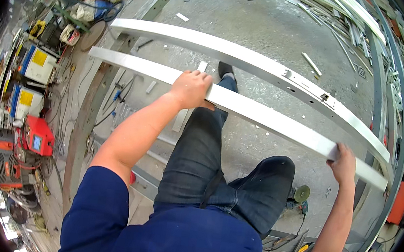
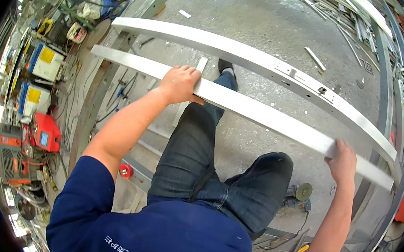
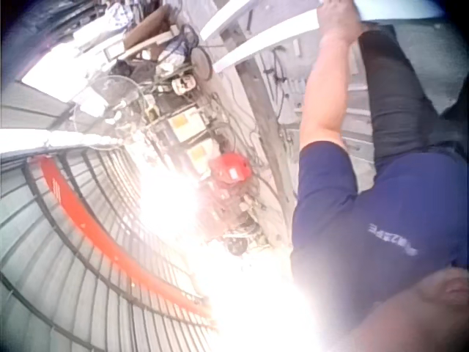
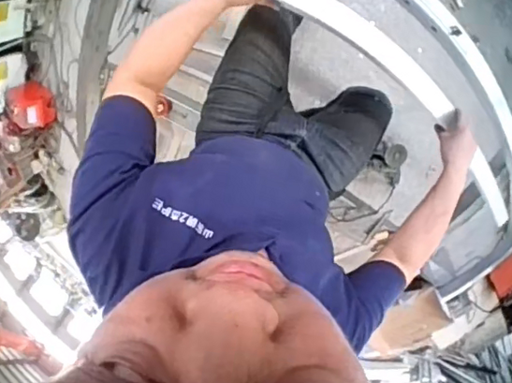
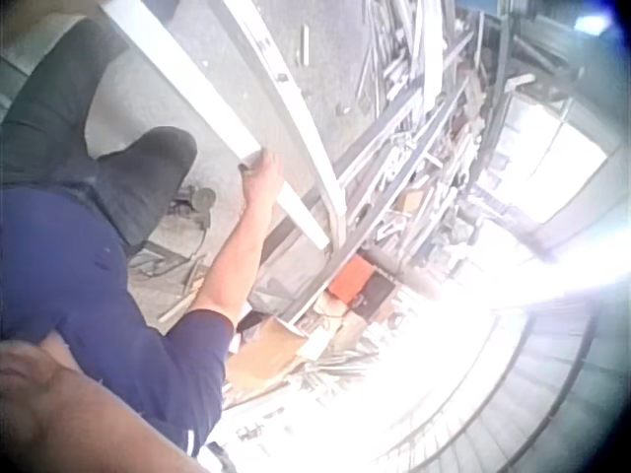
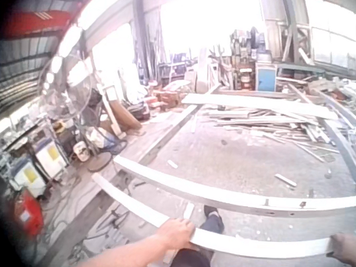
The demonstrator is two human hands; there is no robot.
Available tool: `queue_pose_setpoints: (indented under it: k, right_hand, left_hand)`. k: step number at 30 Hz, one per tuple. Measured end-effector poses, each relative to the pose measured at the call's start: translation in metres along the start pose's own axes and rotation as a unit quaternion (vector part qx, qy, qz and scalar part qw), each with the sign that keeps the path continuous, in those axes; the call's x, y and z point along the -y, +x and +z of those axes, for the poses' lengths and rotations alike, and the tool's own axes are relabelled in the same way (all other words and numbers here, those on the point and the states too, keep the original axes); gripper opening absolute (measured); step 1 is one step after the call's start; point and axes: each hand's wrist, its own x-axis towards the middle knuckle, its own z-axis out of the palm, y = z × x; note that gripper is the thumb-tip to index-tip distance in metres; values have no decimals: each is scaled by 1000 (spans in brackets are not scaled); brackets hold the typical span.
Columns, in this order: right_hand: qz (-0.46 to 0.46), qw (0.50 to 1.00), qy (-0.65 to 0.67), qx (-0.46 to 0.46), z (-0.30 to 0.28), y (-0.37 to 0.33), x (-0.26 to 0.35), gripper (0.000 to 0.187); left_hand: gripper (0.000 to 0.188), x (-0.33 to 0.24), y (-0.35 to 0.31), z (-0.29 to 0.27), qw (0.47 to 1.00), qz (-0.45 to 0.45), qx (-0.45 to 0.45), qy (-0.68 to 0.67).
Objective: The person sits on the floor and assembles long white metal profiles. They use a tape measure to mark positions, a square ruler to draw lines, and a pencil to mark the metal. Finally, they use a power drill to create holes in the marked spots.
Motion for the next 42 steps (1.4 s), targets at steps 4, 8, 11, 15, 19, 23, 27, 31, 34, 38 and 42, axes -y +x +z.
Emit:
queue_pose_setpoints:
  k: [4, 8, 11, 15, 19, 23, 27, 31, 34, 38, 42]
  right_hand:
    - [-11, 998, -11, 62, 15, 58, -7, 60]
    - [-52, 999, 1, -8, 37, 61, -4, 78]
    - [48, 995, 47, -76, 28, 11, 1, 98]
    - [98, 937, 273, -193, 16, -56, 56, 101]
    - [-96, 882, 324, -328, -7, -107, 143, 87]
    - [-156, 929, 225, -248, 64, -116, 110, 60]
    - [195, 961, 168, -97, 124, -161, 8, 38]
    - [267, 878, 389, -74, 139, -234, 1, 37]
    - [291, 840, 453, -56, 154, -283, 1, 34]
    - [382, 755, 508, -163, 131, -323, -8, 28]
    - [404, 751, 452, -260, 121, -353, -51, 25]
  left_hand:
    - [74, 11, 30, -1, 999, -43, -16, -10]
    - [82, 9, 34, 14, 997, -72, -14, -32]
    - [97, -31, 21, 12, 987, -3, -121, -105]
    - [99, -115, -5, 24, 878, 83, -61, -468]
    - [93, -236, -11, 24, 509, -10, 134, -850]
    - [81, -275, -9, -15, 273, -50, 288, -916]
    - [38, -236, -23, -41, 522, 93, 86, -844]
    - [29, -153, -54, -26, 648, -43, 54, -758]
    - [28, -137, -88, -7, 631, -174, 22, -756]
    - [28, -125, -116, 8, 628, -271, -19, -730]
    - [25, -127, -115, -6, 652, -217, -21, -726]
